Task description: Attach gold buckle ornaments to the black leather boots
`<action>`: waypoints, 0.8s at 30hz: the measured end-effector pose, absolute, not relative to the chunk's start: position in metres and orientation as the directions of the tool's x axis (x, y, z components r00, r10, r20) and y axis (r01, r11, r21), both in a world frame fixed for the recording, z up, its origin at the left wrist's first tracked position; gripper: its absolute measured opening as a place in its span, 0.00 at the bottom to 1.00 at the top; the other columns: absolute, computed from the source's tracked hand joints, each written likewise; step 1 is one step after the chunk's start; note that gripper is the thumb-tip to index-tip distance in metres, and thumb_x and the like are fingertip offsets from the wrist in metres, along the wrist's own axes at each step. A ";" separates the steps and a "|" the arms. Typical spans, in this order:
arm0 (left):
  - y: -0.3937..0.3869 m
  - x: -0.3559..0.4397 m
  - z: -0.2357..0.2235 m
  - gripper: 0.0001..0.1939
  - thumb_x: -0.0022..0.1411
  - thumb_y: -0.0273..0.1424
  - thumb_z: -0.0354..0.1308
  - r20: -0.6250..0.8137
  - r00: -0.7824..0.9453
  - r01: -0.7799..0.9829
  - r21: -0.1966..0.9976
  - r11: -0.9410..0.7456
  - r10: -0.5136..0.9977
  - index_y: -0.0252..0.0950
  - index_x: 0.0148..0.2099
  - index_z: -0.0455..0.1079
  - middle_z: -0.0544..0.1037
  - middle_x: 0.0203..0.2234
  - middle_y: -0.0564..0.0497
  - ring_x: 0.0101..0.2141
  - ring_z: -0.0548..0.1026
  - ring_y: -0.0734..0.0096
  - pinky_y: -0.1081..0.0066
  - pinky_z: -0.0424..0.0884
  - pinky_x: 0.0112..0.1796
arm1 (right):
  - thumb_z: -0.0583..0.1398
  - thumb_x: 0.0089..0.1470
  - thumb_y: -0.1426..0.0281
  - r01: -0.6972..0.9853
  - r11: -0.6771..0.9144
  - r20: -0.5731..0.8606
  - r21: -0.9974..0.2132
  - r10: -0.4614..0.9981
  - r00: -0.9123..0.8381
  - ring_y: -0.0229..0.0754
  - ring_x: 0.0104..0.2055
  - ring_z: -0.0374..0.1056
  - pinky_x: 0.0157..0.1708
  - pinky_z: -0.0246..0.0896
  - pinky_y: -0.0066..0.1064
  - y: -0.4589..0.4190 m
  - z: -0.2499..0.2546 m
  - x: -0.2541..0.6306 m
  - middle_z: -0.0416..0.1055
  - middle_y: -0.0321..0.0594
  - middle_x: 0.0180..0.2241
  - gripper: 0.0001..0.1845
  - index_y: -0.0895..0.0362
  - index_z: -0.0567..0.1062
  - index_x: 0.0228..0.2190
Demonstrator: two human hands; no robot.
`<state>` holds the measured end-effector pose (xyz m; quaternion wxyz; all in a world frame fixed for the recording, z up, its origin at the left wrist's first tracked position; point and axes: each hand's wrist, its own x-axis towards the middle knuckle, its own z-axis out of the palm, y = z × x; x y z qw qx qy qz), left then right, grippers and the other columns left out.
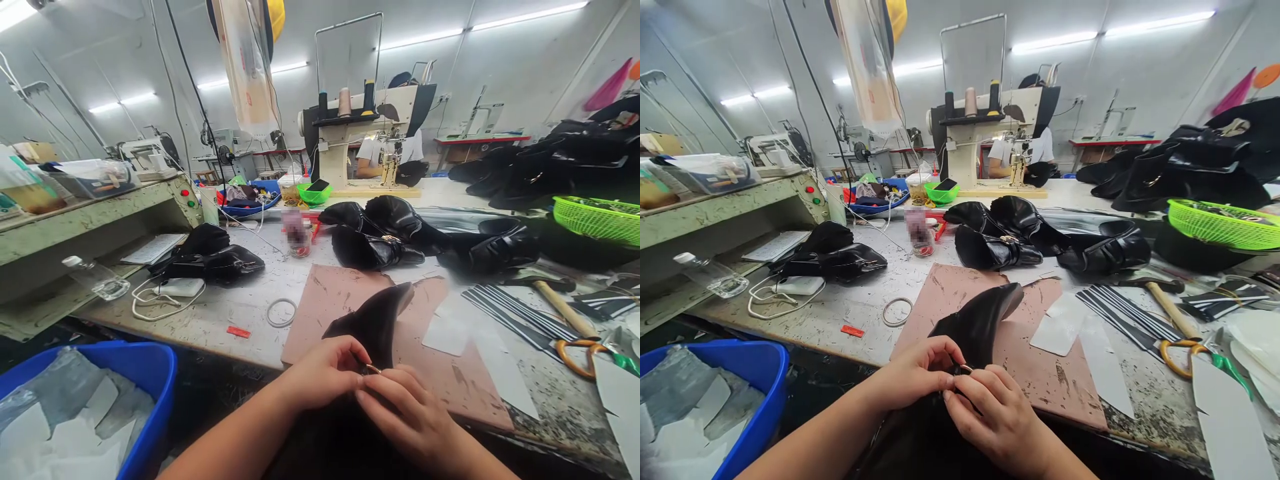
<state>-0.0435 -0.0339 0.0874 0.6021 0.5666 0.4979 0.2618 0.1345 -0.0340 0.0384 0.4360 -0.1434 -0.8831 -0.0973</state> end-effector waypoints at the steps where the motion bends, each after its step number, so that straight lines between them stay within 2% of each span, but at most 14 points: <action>1: -0.034 -0.043 0.088 0.08 0.47 0.23 0.56 -0.306 0.367 0.232 0.945 0.232 0.879 0.33 0.34 0.66 0.63 0.19 0.58 0.23 0.60 0.78 0.76 0.56 0.25 | 0.53 0.54 0.82 0.343 0.938 0.790 0.048 0.175 -0.588 0.42 0.37 0.67 0.37 0.64 0.35 -0.034 0.038 0.134 0.74 0.43 0.34 0.14 0.58 0.76 0.35; 6: -0.031 -0.042 0.088 0.08 0.46 0.24 0.56 -0.312 0.382 0.244 0.942 0.231 0.870 0.33 0.33 0.67 0.63 0.18 0.58 0.23 0.61 0.78 0.76 0.56 0.24 | 0.54 0.52 0.82 0.312 0.949 0.799 0.031 0.164 -0.579 0.42 0.35 0.68 0.35 0.64 0.35 -0.033 0.041 0.132 0.75 0.43 0.32 0.12 0.58 0.76 0.33; 12: -0.035 -0.043 0.090 0.07 0.48 0.26 0.57 -0.285 0.392 0.375 0.918 0.131 0.874 0.34 0.34 0.70 0.69 0.22 0.56 0.26 0.66 0.76 0.76 0.61 0.27 | 0.51 0.54 0.82 0.213 0.966 0.840 -0.146 0.235 -0.489 0.39 0.28 0.67 0.26 0.66 0.30 -0.036 0.047 0.138 0.74 0.42 0.27 0.14 0.60 0.73 0.38; 16: -0.037 -0.048 0.082 0.08 0.51 0.23 0.52 -0.262 0.302 0.586 0.810 0.038 0.917 0.35 0.32 0.71 0.74 0.25 0.54 0.27 0.69 0.74 0.75 0.63 0.29 | 0.52 0.55 0.79 0.159 0.965 0.803 -0.210 0.263 -0.535 0.40 0.28 0.70 0.27 0.68 0.30 -0.045 0.042 0.141 0.76 0.45 0.29 0.13 0.60 0.72 0.40; 19: -0.039 -0.052 0.081 0.10 0.54 0.24 0.51 -0.245 0.296 0.643 0.766 -0.003 0.923 0.36 0.35 0.72 0.76 0.28 0.53 0.29 0.72 0.72 0.74 0.65 0.30 | 0.51 0.57 0.77 0.158 0.956 0.773 -0.249 0.294 -0.562 0.41 0.28 0.71 0.27 0.69 0.30 -0.051 0.041 0.141 0.77 0.45 0.32 0.15 0.57 0.72 0.43; 21: -0.043 -0.055 0.086 0.09 0.57 0.29 0.52 -0.223 0.381 0.652 0.753 -0.089 0.897 0.38 0.39 0.72 0.77 0.30 0.53 0.30 0.72 0.71 0.74 0.65 0.31 | 0.52 0.56 0.77 0.202 0.935 0.756 -0.292 0.355 -0.550 0.41 0.29 0.73 0.27 0.69 0.29 -0.052 0.041 0.141 0.77 0.44 0.32 0.16 0.55 0.72 0.45; 24: -0.053 -0.058 0.097 0.09 0.57 0.29 0.55 -0.123 0.487 0.713 0.628 -0.313 0.865 0.41 0.40 0.73 0.77 0.31 0.53 0.33 0.71 0.67 0.71 0.64 0.34 | 0.55 0.54 0.79 0.239 0.923 0.796 -0.301 0.382 -0.470 0.42 0.31 0.74 0.29 0.71 0.29 -0.051 0.038 0.143 0.77 0.44 0.32 0.17 0.55 0.72 0.45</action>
